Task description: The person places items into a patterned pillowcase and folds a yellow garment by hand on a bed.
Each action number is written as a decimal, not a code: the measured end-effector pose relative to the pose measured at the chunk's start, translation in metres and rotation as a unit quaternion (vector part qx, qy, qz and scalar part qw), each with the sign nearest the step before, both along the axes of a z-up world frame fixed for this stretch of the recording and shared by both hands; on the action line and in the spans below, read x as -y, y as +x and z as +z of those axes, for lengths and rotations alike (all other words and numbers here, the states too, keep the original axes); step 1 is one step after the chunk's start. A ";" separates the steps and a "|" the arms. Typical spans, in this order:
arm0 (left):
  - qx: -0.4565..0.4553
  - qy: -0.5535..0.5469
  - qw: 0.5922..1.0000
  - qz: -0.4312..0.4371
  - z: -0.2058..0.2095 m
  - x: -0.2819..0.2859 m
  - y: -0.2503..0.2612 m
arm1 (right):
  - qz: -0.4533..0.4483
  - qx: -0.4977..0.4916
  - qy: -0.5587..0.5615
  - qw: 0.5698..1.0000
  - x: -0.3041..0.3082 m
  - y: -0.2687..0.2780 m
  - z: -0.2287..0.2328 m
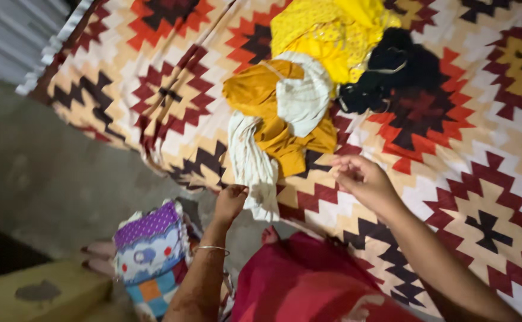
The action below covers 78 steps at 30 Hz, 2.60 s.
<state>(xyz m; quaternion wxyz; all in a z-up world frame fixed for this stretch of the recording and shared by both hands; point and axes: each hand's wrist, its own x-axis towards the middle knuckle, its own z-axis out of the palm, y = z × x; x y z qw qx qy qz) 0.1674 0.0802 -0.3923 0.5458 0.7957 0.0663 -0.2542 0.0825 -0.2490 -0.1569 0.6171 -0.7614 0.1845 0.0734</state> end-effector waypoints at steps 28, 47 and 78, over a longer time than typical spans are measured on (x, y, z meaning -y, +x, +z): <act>0.165 -0.169 0.954 -0.186 0.249 0.240 -0.062 | -0.174 -0.149 0.391 0.891 0.092 -0.014 -0.048; -0.304 -0.362 0.870 0.142 0.212 0.238 -0.049 | 0.139 -0.098 0.191 0.967 0.142 -0.002 0.060; -0.135 -0.156 0.976 -0.068 0.249 0.189 0.040 | 0.027 0.052 0.357 0.932 0.096 0.046 0.060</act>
